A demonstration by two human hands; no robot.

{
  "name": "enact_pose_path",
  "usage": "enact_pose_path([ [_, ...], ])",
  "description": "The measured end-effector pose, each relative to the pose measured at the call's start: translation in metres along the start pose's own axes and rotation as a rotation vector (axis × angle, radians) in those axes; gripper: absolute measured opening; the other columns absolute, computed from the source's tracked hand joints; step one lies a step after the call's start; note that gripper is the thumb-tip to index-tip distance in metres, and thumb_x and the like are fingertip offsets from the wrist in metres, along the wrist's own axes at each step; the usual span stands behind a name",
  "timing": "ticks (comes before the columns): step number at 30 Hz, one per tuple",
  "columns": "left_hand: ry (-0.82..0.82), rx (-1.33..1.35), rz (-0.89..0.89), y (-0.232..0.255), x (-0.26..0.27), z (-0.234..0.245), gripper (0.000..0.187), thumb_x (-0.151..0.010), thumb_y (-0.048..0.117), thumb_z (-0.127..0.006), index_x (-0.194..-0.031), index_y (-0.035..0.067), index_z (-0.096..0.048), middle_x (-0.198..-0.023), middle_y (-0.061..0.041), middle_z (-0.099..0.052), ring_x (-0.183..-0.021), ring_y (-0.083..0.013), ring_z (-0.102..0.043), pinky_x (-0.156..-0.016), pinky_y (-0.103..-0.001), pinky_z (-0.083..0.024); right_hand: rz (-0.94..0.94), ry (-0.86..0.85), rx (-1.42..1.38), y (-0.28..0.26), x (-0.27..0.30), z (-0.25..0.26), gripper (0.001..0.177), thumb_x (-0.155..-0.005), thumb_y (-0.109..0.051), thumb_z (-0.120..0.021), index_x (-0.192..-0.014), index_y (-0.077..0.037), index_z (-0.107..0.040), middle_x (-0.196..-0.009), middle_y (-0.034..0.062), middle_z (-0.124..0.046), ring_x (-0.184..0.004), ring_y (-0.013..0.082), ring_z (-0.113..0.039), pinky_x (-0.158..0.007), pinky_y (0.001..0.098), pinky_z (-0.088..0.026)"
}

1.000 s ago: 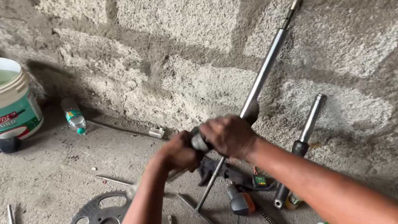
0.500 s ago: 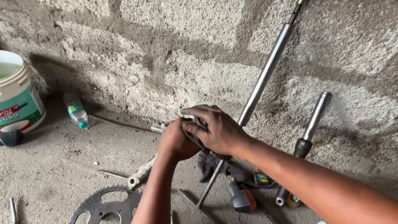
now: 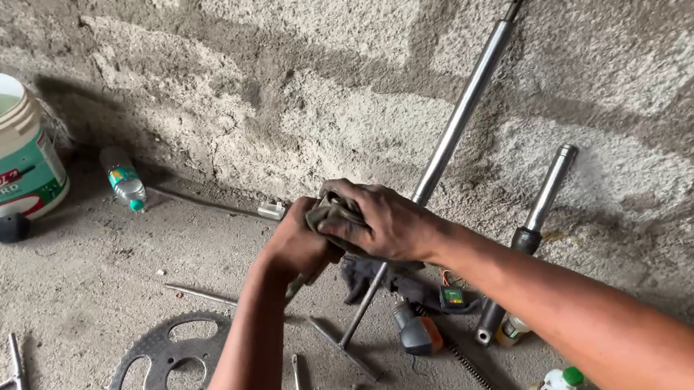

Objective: Repairing and cleaning motorcycle front fork shock absorbers by disassembling parts and wiping components.

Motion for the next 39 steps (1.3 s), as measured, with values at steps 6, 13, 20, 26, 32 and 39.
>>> enact_pose_path([
  [6,-0.309,0.397,-0.094,-0.025,-0.001,-0.003,0.045,-0.068,0.001,-0.062,-0.112,0.002,-0.058,-0.081,-0.010,-0.068,-0.067,-0.0261,-0.067,-0.059,-0.039,-0.058,0.246,-0.066,-0.161,-0.010,0.004,0.007,0.067,-0.095,-0.029,-0.070,-0.152,-0.011,-0.040,-0.111,0.0138,-0.076,-0.085,0.0199,-0.076,-0.086,0.0382,-0.063],
  [13,-0.301,0.858,-0.108,-0.045,0.005,-0.010,0.050,-0.058,-0.005,-0.061,-0.107,0.007,-0.055,-0.085,-0.013,-0.065,-0.071,-0.0245,-0.067,-0.064,-0.035,-0.061,-0.612,-0.244,-0.024,0.068,0.012,-0.011,0.066,-0.082,0.009,-0.053,-0.139,-0.021,-0.064,-0.120,0.0088,-0.071,-0.099,0.0221,-0.072,-0.084,0.0358,-0.067],
  [20,0.253,0.357,0.598,-0.166,-0.014,-0.061,0.063,-0.075,0.014,-0.087,-0.122,-0.011,-0.052,-0.097,-0.022,-0.070,-0.081,-0.0292,-0.072,-0.066,-0.042,-0.062,-0.774,-0.739,0.149,0.083,0.065,-0.105,0.086,-0.077,-0.023,-0.079,-0.153,-0.011,-0.042,-0.138,0.0170,-0.061,-0.117,0.0277,-0.065,-0.099,0.0418,-0.057],
  [26,0.163,0.103,0.734,-0.246,0.013,-0.120,0.072,-0.072,0.030,-0.094,-0.125,-0.005,-0.059,-0.109,-0.019,-0.073,-0.092,-0.0309,-0.075,-0.080,-0.043,-0.064,-0.584,-0.956,0.191,0.119,0.085,-0.165,0.115,-0.079,-0.042,-0.089,-0.161,-0.006,-0.017,-0.161,0.0212,-0.031,-0.142,0.0332,-0.043,-0.117,0.0521,-0.037],
  [32,0.166,-0.290,0.533,-0.308,-0.009,-0.133,0.078,-0.065,0.032,-0.096,-0.123,-0.004,-0.058,-0.122,-0.020,-0.067,-0.112,-0.0335,-0.067,-0.097,-0.042,-0.056,-0.453,-0.897,0.226,0.128,0.088,-0.162,0.093,-0.078,-0.048,-0.085,-0.151,-0.008,-0.044,-0.145,0.0206,-0.056,-0.130,0.0365,-0.057,-0.107,0.0482,-0.051],
  [39,0.149,-0.319,0.130,-0.163,-0.031,-0.078,0.032,-0.076,0.031,-0.078,-0.097,0.006,-0.078,-0.103,-0.016,-0.077,-0.098,-0.0321,-0.075,-0.089,-0.043,-0.059,-0.692,-1.042,0.128,0.122,0.081,-0.169,0.060,-0.085,-0.030,-0.078,-0.139,-0.011,-0.058,-0.113,0.0142,-0.072,-0.094,0.0293,-0.072,-0.074,0.0459,-0.064],
])
Point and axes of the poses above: each hand's wrist, its own x-axis away from the middle knuckle, its own z-axis out of the back of the hand, y = z × x, the point moved 4 cm from there along -x, towards the middle knuckle
